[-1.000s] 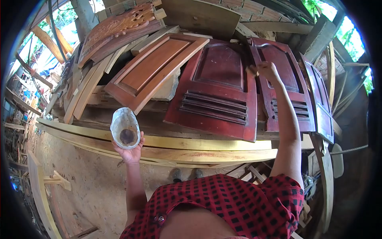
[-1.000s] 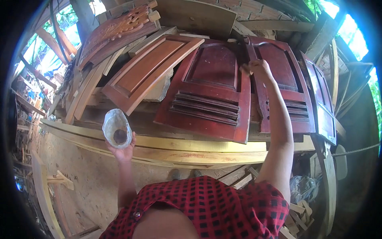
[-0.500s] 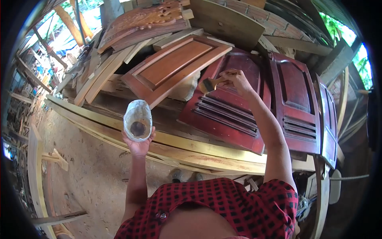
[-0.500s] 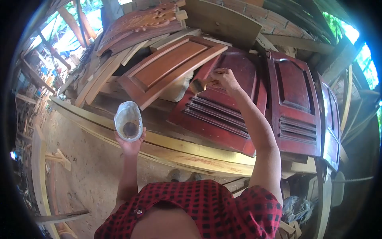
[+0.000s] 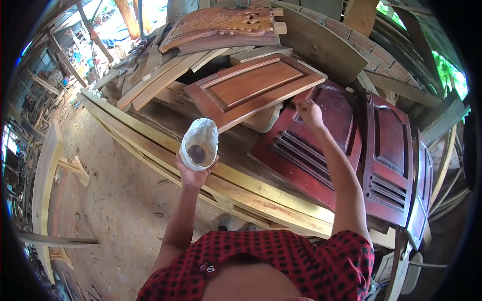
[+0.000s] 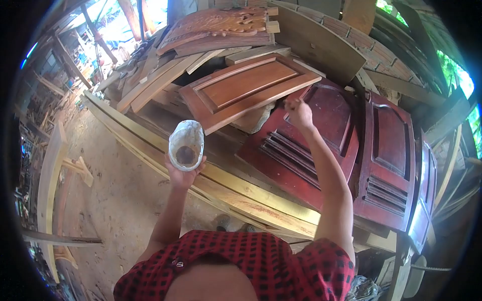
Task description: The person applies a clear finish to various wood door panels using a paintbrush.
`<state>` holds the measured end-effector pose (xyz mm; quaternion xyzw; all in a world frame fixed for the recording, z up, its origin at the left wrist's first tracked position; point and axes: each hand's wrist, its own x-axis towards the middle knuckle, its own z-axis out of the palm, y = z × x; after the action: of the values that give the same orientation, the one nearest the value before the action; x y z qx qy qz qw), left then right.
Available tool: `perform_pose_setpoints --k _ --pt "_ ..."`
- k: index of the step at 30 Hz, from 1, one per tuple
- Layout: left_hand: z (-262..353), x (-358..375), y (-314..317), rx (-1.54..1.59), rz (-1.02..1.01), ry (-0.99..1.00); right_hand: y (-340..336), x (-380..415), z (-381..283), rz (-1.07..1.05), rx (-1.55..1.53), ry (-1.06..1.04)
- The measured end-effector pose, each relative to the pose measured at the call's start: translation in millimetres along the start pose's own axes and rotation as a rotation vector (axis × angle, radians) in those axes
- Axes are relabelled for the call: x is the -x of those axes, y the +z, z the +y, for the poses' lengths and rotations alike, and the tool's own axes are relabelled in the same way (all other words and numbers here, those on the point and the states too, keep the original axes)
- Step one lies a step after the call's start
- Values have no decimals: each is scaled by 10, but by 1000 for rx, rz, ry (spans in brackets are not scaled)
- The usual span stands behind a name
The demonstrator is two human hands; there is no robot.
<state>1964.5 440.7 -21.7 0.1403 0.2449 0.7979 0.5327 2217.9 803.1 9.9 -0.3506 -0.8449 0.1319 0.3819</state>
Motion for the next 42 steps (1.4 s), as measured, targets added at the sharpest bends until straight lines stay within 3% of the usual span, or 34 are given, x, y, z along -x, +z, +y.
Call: perform_pose_setpoints --k 2,3,5,7,8,10,14,15,17,20,23,25,27,29,31,32,33,35,37,39,40,42 --pt "8 -3 -1 20 0 -3 -229 195 -566 -177 85 -16" --pt "1 -6 4 37 -5 -14 -379 280 -837 -264 -49 -146" --pt "-1 7 45 36 12 -2 -536 438 -1240 -379 -306 -135" --pt "4 7 28 44 14 2 -523 508 -1513 -496 -767 124" --pt "-1 10 26 68 24 2 -526 477 -1637 -502 -769 119" --pt "6 24 19 79 32 12 -502 364 -1857 -423 -1032 388" --pt "27 -7 -24 137 -37 17 10 189 -1944 -278 -1263 538" --pt "42 -2 -6 142 -37 22 109 154 -1929 -283 -1259 535" --pt "72 10 18 124 29 -6 289 89 -1859 -313 -1287 729" --pt "131 -23 35 170 24 -50 352 -177 -1311 -145 -1144 740" --pt "189 -32 52 182 78 -95 237 -532 -685 259 -888 580" --pt "221 -47 1 249 88 -141 144 -692 -99 181 -579 524" --pt "321 -76 -32 281 31 -144 117 -716 -239 269 -165 438" --pt "481 -115 -14 296 1 -86 257 -659 -406 218 -40 254" --pt "679 -206 40 274 177 56 432 -526 -810 38 39 199" --pt "733 -280 -145 257 110 71 526 -443 -964 41 60 -126" --pt "782 -355 -327 239 43 88 597 -344 -1204 -41 -21 -228" --pt "902 -468 -456 271 10 110 520 -193 -2006 -258 -319 -130" --pt "918 -568 -545 288 -8 117 630 -156 -2297 -345 -582 -107" --pt "894 -621 -588 283 -26 121 701 -256 -2459 -459 -946 305" --pt "888 -646 -610 275 -40 123 738 -336 -2414 -460 -943 298" --pt "898 -661 -624 241 3 111 835 -541 -2091 -353 -957 587"
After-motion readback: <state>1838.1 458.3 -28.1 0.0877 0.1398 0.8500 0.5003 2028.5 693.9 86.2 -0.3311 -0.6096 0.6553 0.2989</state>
